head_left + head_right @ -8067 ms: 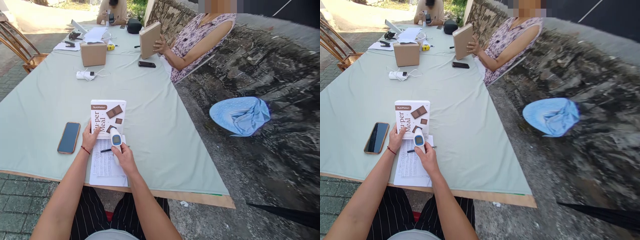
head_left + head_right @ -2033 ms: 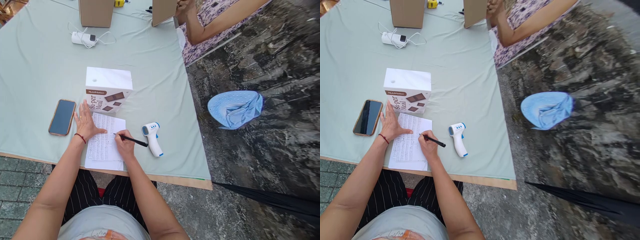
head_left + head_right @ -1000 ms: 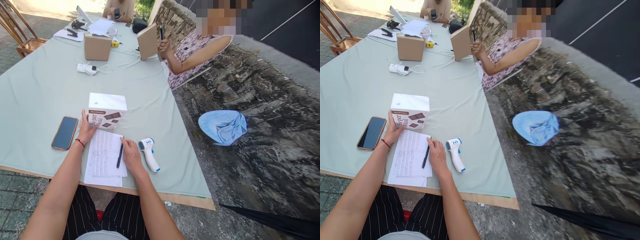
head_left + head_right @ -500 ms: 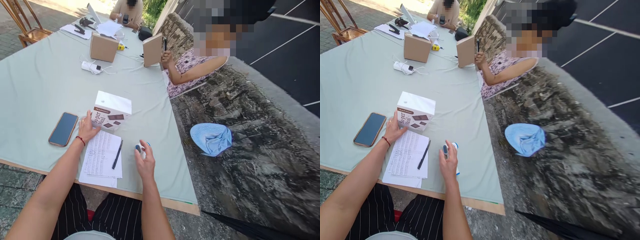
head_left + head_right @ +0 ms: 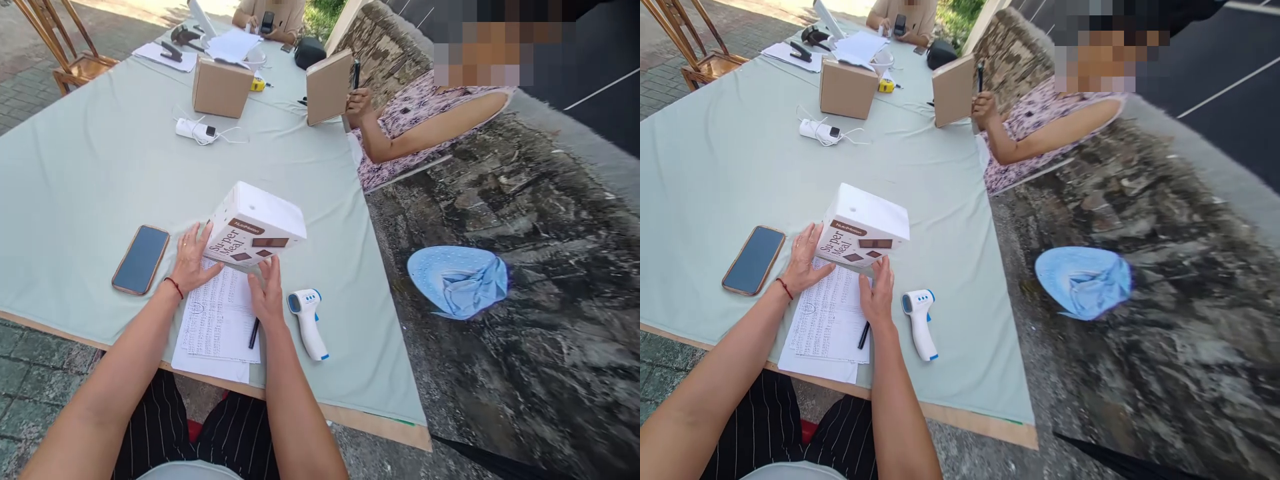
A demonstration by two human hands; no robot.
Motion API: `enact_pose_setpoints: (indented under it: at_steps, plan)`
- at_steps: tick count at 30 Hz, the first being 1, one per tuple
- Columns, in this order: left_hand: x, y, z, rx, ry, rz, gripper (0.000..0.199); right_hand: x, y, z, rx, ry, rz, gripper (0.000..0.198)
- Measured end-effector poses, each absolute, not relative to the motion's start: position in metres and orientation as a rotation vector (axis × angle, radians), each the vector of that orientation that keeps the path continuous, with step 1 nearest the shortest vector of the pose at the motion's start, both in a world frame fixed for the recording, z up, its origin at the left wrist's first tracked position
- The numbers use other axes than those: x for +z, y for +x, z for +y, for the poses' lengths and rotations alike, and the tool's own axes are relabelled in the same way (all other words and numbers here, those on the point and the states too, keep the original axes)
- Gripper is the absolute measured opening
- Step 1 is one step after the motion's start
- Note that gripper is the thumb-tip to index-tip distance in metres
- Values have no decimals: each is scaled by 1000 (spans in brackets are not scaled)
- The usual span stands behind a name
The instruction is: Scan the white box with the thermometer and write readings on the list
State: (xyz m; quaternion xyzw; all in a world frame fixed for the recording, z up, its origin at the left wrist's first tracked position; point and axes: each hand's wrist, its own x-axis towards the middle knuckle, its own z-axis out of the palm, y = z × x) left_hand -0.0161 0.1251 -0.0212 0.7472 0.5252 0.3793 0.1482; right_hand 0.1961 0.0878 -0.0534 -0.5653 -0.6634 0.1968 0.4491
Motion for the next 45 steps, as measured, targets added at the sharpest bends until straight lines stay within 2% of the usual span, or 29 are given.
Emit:
enact_pose_setpoints:
  at_steps: [3,6,9,12,14,16,17,20,27,31,34,37,45]
  plan:
    - [-13,-16,120,1231,2107,1354,79,-44,193,79,624,-1357,-1494,73]
    - [-10,-18,117,1328,1992,1407,78,-30,187,70,610,-1332,-1420,70]
    - [-10,-22,116,1308,1909,1530,88,-14,193,57,465,-1310,-1536,57]
    - [-11,-23,116,1213,1874,1618,86,-8,222,39,223,-1423,-1595,46]
    - [-11,-23,118,1173,1850,1635,85,-14,253,28,81,-1628,-1468,53]
    - [-11,-23,120,1171,1831,1632,86,-25,282,20,32,-1892,-1395,73]
    - [-12,-23,121,1177,1826,1628,86,-32,294,18,68,-2001,-1404,75]
    - [-12,-26,123,1195,1820,1590,85,-49,310,16,258,-2134,-1503,63]
    - [-10,-30,124,1181,1773,1586,90,-47,285,27,305,-2086,-1353,54]
    - [-8,-30,124,1194,1771,1555,86,-19,252,24,642,-1750,-1076,51]
    - [-7,-30,125,1234,1777,1527,80,4,210,23,1054,-1383,-1030,43]
    - [-5,-31,126,1249,1793,1509,74,18,169,30,1259,-1206,-1045,41]
    - [3,-34,126,1167,1923,1562,57,5,130,45,1233,-1118,-1032,47]
